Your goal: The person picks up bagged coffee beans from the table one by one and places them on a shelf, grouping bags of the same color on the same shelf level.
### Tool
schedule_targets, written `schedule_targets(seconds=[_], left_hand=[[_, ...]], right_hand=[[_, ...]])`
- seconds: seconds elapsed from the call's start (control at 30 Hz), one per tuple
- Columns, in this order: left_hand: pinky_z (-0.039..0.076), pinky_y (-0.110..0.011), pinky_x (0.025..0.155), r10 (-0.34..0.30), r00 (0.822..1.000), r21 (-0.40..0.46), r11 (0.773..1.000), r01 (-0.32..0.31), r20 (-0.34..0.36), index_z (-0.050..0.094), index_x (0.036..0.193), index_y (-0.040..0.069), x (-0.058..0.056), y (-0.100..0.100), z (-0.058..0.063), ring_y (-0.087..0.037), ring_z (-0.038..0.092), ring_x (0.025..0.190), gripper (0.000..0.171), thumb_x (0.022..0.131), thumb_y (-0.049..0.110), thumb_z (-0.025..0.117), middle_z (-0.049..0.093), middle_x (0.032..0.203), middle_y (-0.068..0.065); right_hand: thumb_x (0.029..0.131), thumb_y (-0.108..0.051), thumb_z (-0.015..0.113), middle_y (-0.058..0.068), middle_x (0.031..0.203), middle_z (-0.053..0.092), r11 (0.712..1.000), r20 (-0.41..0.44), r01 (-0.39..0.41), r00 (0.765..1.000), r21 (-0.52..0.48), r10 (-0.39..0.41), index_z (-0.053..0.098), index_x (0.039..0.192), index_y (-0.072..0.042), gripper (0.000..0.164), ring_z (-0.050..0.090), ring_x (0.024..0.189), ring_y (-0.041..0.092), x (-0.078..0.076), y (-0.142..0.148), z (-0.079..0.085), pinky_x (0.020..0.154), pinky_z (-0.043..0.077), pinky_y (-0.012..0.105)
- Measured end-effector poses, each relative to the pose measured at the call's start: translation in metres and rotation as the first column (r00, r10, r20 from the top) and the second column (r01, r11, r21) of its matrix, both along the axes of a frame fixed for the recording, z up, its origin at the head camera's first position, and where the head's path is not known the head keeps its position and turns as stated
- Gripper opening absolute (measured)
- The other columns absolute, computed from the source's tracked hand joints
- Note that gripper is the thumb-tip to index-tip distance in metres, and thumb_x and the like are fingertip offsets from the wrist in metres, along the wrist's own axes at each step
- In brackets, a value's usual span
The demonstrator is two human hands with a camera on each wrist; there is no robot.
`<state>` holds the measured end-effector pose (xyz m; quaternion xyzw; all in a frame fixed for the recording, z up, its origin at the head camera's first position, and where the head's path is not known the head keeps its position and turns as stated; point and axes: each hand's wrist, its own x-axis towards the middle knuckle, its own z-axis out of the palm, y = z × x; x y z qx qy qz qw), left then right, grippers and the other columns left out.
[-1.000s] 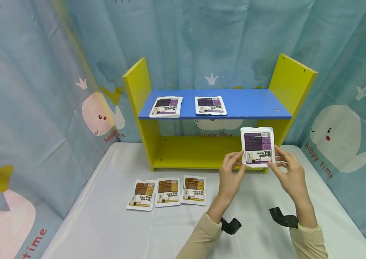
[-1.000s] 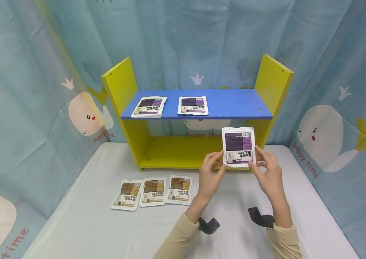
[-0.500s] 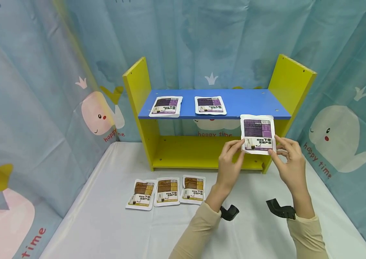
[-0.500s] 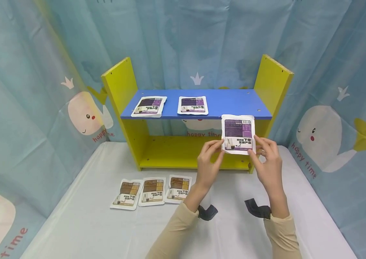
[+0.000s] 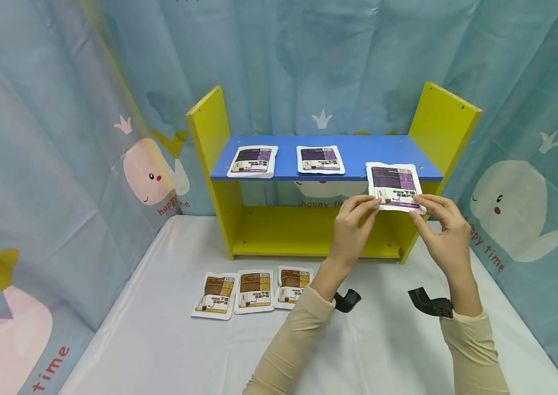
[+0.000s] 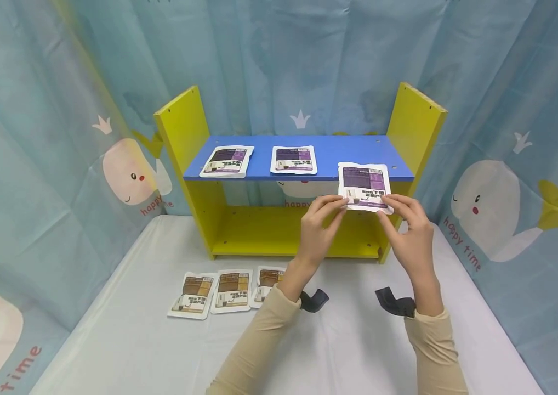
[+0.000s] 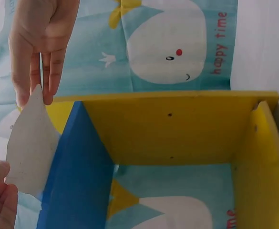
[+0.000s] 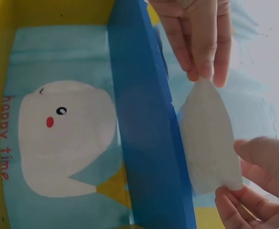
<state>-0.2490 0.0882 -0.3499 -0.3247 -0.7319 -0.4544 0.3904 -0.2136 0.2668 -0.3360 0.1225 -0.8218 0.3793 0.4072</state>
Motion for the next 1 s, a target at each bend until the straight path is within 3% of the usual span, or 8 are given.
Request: schedule_targets(seconds=[0.4, 0.5, 0.7, 1.0], left_hand=[[0.040, -0.006, 0.090, 0.053, 0.998, -0.127, 0.990, -0.058, -0.046, 0.068, 0.110, 0.008, -0.006, -0.003, 0.018, -0.014, 0.054, 0.104, 0.022, 0.092, 0.012, 0.055, 0.062, 0.110, -0.004], [0.039, -0.007, 0.092, 0.083, 0.994, -0.160, 0.983, -0.092, -0.065, 0.068, 0.110, 0.009, -0.008, -0.003, 0.020, -0.014, 0.053, 0.105, 0.022, 0.093, 0.013, 0.055, 0.063, 0.109, -0.003], [0.036, -0.008, 0.097, 0.121, 0.987, -0.198, 0.970, -0.140, -0.107, 0.069, 0.109, 0.009, -0.014, -0.003, 0.027, -0.014, 0.051, 0.110, 0.021, 0.092, 0.012, 0.055, 0.064, 0.107, 0.000], [0.036, -0.009, 0.098, 0.149, 0.979, -0.240, 0.954, -0.180, -0.140, 0.069, 0.110, 0.011, -0.022, -0.001, 0.034, -0.011, 0.055, 0.107, 0.022, 0.092, 0.014, 0.056, 0.064, 0.107, 0.001]], right_hand=[[0.086, -0.010, 0.065, 0.010, 0.116, 0.062, 0.999, -0.041, 0.026, 0.999, 0.031, -0.025, 0.069, 0.109, -0.005, 0.024, 0.045, 0.103, -0.012, -0.008, 0.002, 0.010, 0.084, 0.036, 0.007], [0.087, -0.010, 0.064, 0.010, 0.116, 0.063, 0.999, -0.048, 0.031, 0.998, 0.035, -0.029, 0.069, 0.109, -0.006, 0.023, 0.049, 0.102, -0.003, -0.009, 0.003, 0.012, 0.084, 0.035, 0.010], [0.086, -0.004, 0.064, 0.012, 0.117, 0.063, 0.998, -0.055, 0.035, 0.998, 0.045, -0.032, 0.069, 0.108, -0.004, 0.023, 0.051, 0.105, 0.030, -0.014, 0.003, 0.019, 0.086, 0.035, 0.034], [0.084, -0.004, 0.065, 0.019, 0.100, 0.066, 0.996, -0.134, 0.078, 0.988, 0.031, -0.073, 0.071, 0.096, 0.001, 0.014, 0.052, 0.099, 0.034, -0.022, -0.001, 0.025, 0.089, 0.036, 0.039]])
